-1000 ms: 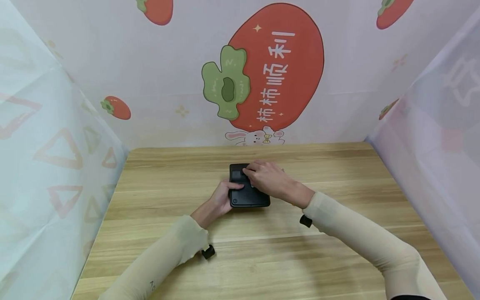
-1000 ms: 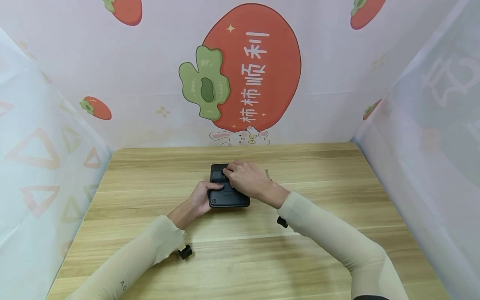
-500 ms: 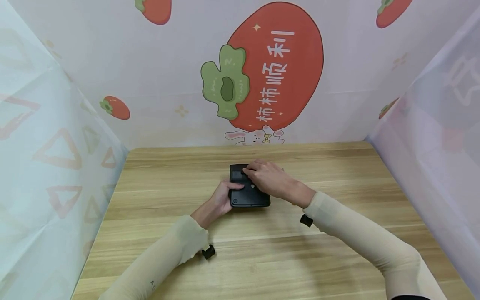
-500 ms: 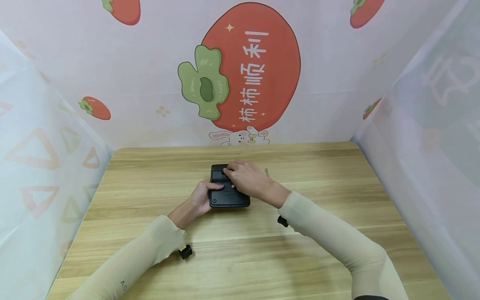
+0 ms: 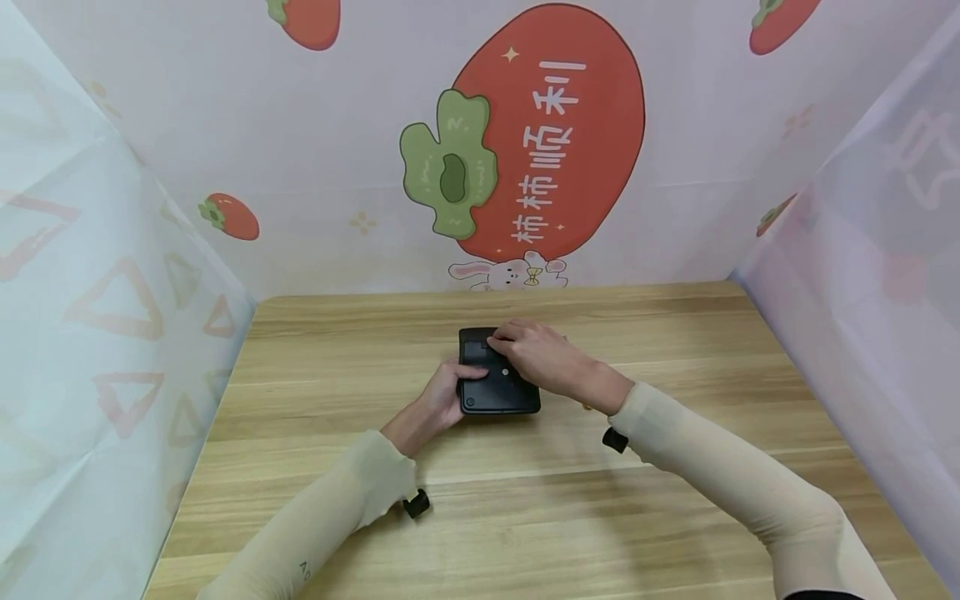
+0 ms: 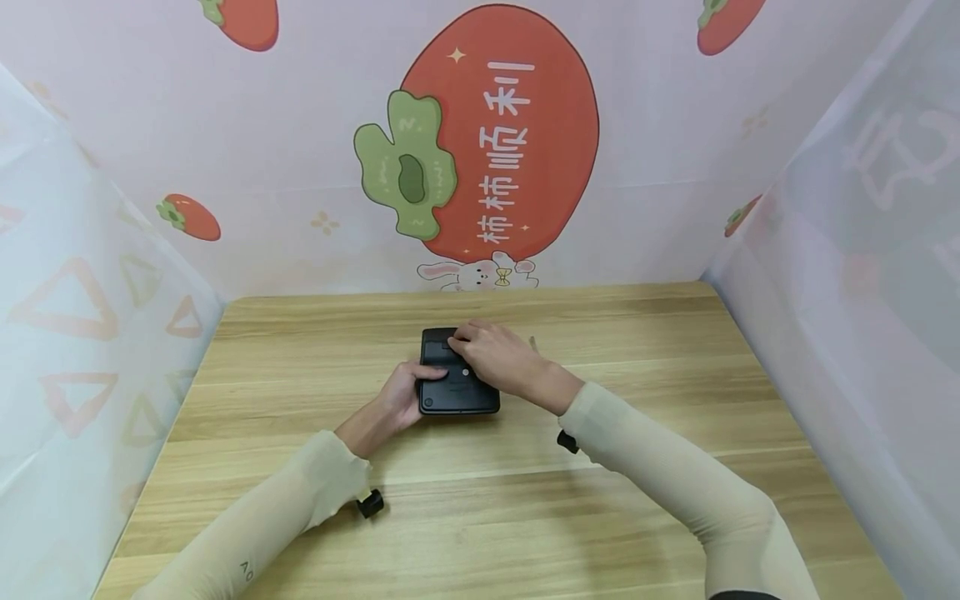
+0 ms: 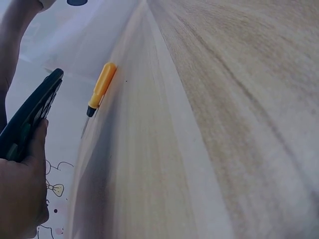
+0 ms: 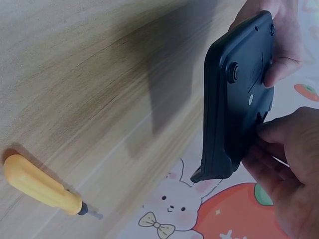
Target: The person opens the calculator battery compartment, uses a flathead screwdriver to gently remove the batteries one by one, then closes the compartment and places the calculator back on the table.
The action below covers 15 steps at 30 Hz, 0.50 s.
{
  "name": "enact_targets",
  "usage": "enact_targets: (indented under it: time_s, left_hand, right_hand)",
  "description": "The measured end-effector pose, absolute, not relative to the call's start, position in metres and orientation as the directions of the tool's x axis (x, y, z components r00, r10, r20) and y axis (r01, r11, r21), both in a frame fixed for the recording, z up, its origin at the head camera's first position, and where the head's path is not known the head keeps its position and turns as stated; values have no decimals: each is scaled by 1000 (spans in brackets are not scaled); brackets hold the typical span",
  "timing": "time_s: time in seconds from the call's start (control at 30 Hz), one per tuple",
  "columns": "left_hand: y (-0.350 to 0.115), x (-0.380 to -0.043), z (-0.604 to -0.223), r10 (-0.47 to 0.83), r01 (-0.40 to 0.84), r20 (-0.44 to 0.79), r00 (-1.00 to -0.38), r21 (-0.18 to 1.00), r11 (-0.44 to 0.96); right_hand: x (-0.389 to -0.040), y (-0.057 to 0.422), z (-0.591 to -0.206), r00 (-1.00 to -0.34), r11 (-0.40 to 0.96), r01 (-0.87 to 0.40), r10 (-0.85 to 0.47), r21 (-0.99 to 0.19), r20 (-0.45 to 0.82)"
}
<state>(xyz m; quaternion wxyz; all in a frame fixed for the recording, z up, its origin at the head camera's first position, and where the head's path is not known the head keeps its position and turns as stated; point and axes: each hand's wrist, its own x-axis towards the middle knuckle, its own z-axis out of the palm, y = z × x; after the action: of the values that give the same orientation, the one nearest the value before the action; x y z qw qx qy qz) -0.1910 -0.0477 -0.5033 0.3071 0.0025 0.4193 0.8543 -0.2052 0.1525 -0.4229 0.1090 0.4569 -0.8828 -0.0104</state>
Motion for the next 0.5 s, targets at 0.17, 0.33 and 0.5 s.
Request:
enact_targets:
  time_s: [0.17,0.33,0.5]
  left_hand:
    - [-48,-191,-503,527,-527,-258,-810,715,-460]
    - [-48,-192,-501,529,-532,-263,-807,712,-458]
    - [-48,-193,-501,519,-520,-260,-814,723,-455]
  right_hand:
    - [-205,153,-424,-566,591,-800,-801,106,193]
    - [-206,154,-424,-574,597,-796,-796,98,189]
    - [-206,154,-424,-564,591,-798,-801,119,200]
